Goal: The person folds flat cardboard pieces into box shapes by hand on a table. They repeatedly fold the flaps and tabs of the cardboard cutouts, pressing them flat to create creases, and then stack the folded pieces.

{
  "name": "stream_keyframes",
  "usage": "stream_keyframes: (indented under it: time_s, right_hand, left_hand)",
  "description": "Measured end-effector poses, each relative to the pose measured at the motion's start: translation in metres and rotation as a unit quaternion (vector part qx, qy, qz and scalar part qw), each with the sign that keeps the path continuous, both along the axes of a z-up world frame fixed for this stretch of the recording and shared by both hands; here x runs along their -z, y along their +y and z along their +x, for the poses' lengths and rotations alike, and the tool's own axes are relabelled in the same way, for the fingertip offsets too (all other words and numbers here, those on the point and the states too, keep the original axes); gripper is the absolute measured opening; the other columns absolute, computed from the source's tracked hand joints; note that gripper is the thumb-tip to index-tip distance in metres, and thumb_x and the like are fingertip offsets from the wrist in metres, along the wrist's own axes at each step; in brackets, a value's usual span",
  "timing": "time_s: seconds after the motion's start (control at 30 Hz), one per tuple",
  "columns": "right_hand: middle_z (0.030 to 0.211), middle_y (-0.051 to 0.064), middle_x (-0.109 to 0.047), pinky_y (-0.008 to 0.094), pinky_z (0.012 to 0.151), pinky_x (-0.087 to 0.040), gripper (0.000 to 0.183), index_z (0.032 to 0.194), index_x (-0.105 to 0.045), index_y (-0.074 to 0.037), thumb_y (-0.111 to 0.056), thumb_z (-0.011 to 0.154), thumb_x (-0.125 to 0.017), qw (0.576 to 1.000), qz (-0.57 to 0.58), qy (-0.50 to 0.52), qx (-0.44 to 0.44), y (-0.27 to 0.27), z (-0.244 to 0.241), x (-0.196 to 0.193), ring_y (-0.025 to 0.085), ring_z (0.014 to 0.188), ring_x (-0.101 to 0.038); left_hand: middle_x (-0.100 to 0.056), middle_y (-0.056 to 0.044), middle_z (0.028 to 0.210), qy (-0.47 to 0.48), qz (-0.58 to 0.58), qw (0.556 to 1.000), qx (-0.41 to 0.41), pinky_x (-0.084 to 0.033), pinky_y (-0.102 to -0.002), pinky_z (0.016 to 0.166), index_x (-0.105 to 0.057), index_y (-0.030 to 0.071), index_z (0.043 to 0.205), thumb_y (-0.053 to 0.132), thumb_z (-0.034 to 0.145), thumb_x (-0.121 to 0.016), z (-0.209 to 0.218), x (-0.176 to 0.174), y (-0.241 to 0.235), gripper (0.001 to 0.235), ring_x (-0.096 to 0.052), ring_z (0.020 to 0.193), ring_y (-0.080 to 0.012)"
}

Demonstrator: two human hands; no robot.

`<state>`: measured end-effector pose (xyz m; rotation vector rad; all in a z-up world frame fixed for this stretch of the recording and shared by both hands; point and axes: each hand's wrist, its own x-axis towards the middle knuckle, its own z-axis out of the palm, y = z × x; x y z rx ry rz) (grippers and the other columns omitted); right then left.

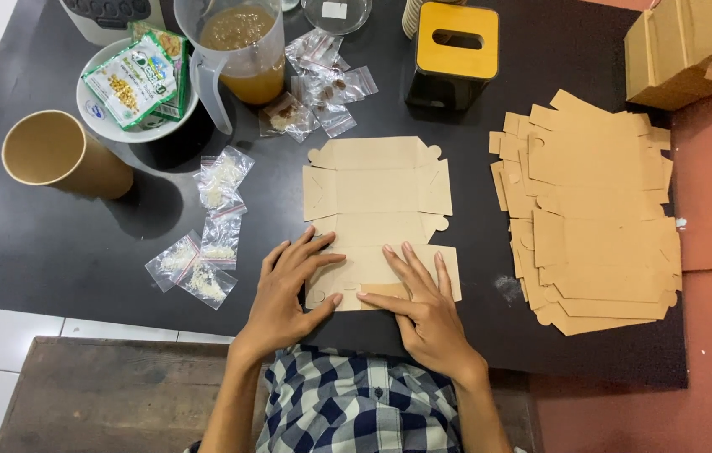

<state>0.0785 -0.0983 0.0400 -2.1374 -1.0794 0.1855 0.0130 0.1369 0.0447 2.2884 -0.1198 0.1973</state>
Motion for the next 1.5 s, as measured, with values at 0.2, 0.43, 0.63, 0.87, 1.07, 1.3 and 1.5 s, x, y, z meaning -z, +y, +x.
stream_keyframes:
  time_s: [0.2, 0.43, 0.63, 0.87, 1.07, 1.3, 1.5]
  right_hand:
    - [0.160, 0.014, -0.037, 0.063, 0.122, 0.001, 0.063, 0.126, -0.072, -0.029, 0.010, 0.085, -0.044, 1.000, 0.006, 0.004, 0.002, 0.001, 0.000, -0.002, 0.036, 0.154, -0.022]
    - [0.161, 0.014, -0.036, 0.062, 0.123, 0.002, 0.062, 0.127, -0.071, -0.029, 0.009, 0.087, -0.044, 1.000, 0.005, 0.002, 0.001, 0.000, -0.001, 0.001, 0.036, 0.154, -0.021]
    - [0.161, 0.014, -0.036, 0.063, 0.123, 0.001, 0.060, 0.127, -0.071, -0.030, 0.007, 0.088, -0.044, 1.000, -0.001, -0.006, 0.001, 0.000, -0.001, 0.002, 0.036, 0.154, -0.021]
    - [0.161, 0.013, -0.036, 0.063, 0.123, 0.001, 0.061, 0.127, -0.071, -0.030, 0.008, 0.088, -0.044, 1.000, 0.003, 0.002, 0.005, 0.001, -0.001, 0.001, 0.036, 0.154, -0.022]
    - [0.158, 0.010, -0.042, 0.062, 0.117, 0.003, 0.044, 0.112, -0.080, -0.028, -0.001, 0.091, -0.052, 0.998, -0.019, 0.039, 0.038, 0.004, -0.002, 0.001, 0.038, 0.152, -0.021]
    - [0.158, 0.010, -0.043, 0.061, 0.118, 0.002, 0.044, 0.111, -0.080, -0.028, -0.001, 0.091, -0.052, 0.998, -0.015, 0.038, 0.041, 0.005, -0.003, 0.000, 0.037, 0.152, -0.021]
    - [0.157, 0.011, -0.043, 0.062, 0.117, 0.002, 0.044, 0.111, -0.081, -0.027, 0.000, 0.090, -0.052, 0.998, -0.017, 0.042, 0.043, 0.005, -0.003, -0.002, 0.038, 0.151, -0.022]
  left_hand:
    - [-0.062, 0.000, 0.141, -0.030, 0.038, 0.996, -0.070, -0.029, -0.047, 0.115, -0.067, 0.018, 0.120, 0.030, 0.091, -0.066, 0.003, 0.006, -0.009, 0.031, -0.044, 0.144, -0.0243]
    - [-0.058, -0.001, 0.144, -0.022, 0.029, 0.999, -0.039, -0.026, -0.047, 0.116, -0.067, 0.020, 0.120, 0.033, 0.092, -0.066, 0.001, 0.003, -0.004, 0.032, -0.041, 0.146, -0.0256]
    - [-0.050, -0.005, 0.152, -0.013, 0.014, 1.000, 0.013, -0.018, -0.049, 0.119, -0.064, 0.023, 0.128, 0.037, 0.090, -0.064, 0.000, 0.006, 0.002, 0.041, -0.032, 0.151, -0.0289]
    - [-0.053, -0.004, 0.150, -0.014, 0.016, 1.000, -0.007, -0.020, -0.048, 0.119, -0.064, 0.022, 0.126, 0.036, 0.092, -0.065, 0.001, 0.007, -0.002, 0.037, -0.034, 0.150, -0.0278]
    - [-0.063, -0.005, 0.139, 0.029, -0.036, 0.996, -0.079, -0.020, -0.052, 0.117, -0.073, 0.020, 0.115, 0.024, 0.084, -0.077, 0.005, 0.004, -0.012, 0.031, -0.043, 0.143, -0.0317]
    - [-0.063, -0.005, 0.138, 0.024, -0.038, 0.996, -0.076, -0.019, -0.053, 0.117, -0.074, 0.021, 0.114, 0.021, 0.085, -0.077, 0.006, 0.003, -0.011, 0.029, -0.042, 0.143, -0.0327]
    - [-0.061, -0.007, 0.142, 0.031, -0.051, 0.997, -0.052, -0.016, -0.056, 0.118, -0.073, 0.021, 0.115, 0.022, 0.082, -0.078, 0.005, -0.001, -0.008, 0.034, -0.039, 0.145, -0.0352]
